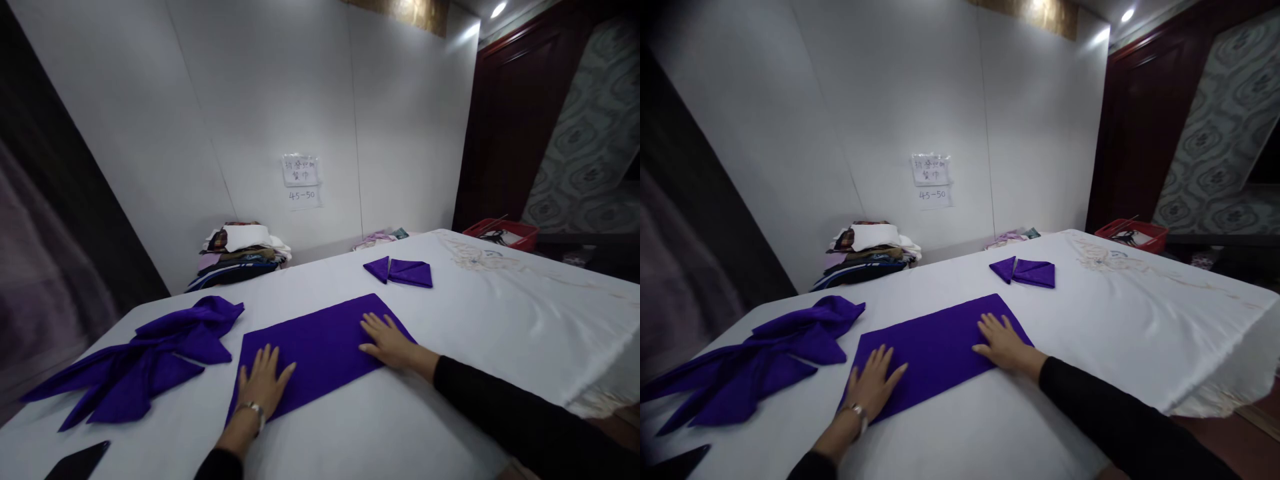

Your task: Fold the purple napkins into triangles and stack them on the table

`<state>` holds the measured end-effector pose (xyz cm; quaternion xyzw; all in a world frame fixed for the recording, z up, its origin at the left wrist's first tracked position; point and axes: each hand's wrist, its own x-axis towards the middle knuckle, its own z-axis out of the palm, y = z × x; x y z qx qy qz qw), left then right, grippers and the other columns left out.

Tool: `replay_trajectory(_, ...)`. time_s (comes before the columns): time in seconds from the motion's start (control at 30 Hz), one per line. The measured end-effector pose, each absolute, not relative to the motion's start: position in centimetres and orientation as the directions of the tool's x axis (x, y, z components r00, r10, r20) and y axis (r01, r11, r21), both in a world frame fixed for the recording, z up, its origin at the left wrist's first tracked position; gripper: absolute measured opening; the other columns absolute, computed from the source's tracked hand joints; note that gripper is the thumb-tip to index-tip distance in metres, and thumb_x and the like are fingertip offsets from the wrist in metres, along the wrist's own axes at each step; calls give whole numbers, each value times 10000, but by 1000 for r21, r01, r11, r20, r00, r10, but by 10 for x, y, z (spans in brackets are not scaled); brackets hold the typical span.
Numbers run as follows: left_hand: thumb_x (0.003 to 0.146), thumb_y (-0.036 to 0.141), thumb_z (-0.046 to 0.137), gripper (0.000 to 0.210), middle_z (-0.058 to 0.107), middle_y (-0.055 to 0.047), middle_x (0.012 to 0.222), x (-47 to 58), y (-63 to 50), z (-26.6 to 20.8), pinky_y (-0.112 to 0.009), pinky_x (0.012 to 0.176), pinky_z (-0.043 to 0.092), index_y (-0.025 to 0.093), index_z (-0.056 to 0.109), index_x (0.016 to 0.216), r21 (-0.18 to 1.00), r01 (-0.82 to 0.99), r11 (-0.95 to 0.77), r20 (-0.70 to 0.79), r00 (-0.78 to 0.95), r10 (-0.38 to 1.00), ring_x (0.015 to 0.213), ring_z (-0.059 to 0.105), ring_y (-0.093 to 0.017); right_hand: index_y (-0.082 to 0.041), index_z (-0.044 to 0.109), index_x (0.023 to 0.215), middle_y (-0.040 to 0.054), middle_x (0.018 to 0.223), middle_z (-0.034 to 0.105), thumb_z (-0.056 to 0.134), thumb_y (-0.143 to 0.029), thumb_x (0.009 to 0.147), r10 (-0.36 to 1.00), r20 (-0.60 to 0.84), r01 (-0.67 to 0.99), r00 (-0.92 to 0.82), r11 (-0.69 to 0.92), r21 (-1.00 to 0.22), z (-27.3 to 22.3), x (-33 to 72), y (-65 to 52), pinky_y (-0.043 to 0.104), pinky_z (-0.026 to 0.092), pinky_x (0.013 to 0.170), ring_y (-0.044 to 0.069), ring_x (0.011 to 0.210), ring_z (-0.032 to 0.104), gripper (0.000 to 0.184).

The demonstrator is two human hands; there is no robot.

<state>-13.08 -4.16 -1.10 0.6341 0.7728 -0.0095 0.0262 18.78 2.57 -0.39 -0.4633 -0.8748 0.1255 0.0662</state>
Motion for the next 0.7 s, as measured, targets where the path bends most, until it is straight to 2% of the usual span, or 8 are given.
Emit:
replay_trajectory(0.13, 832, 553, 231, 675, 171, -79, 1477, -77, -7, -6, -523, 1067, 100, 163, 273, 1381, 47, 997, 67, -36, -66, 997, 1357, 124, -244, -154, 204, 1413, 122, 1474, 151, 207, -637, 850, 709, 39, 656, -704, 671, -346, 0, 108, 31, 473, 29, 1067, 243, 1352, 74, 742)
replay_trajectory(0.27, 826, 568, 230, 692, 189, -82, 1472, -93, 6, -18, -529, 1063, 106, 155, 272, 1380, 50, 993, 103, -30, -102, 994, 1355, 136, -246, -137, 237, 1403, 132, 1466, 187, 221, -632, 850, 680, 23, 632, -732, 692, -348, -6, 90, 55, 481, 28, 1064, 258, 1348, 99, 743)
replay_trajectory(0.37, 819, 584, 235, 716, 189, -84, 1472, -139, 5, -24, -526, 1061, 126, 139, 269, 1380, 55, 976, 208, -32, -207, 978, 1354, 136, -253, -156, 234, 1406, 112, 1473, 173, 210, -655, 837, 757, -15, 718, -653, 612, -331, -10, 124, 82, 475, 21, 1063, 253, 1349, 89, 758)
replay_trajectory(0.53, 835, 520, 249, 676, 180, -74, 1478, -188, -2, -28, -484, 1064, 164, 128, 250, 1386, 19, 960, 280, -12, -280, 960, 1358, 121, -233, -139, 208, 1411, 101, 1479, 157, 163, -657, 835, 914, -39, 890, -403, 383, -246, -21, 194, 113, 482, 25, 1057, 248, 1352, 67, 776)
replay_trajectory(0.7, 839, 517, 241, 672, 187, -76, 1476, -189, -4, -27, -481, 1064, 162, 130, 246, 1387, 24, 960, 278, -12, -278, 961, 1357, 127, -233, -154, 213, 1410, 88, 1482, 151, 142, -660, 833, 923, -20, 904, -384, 372, -212, -28, 212, 117, 487, 49, 1054, 242, 1352, 72, 771)
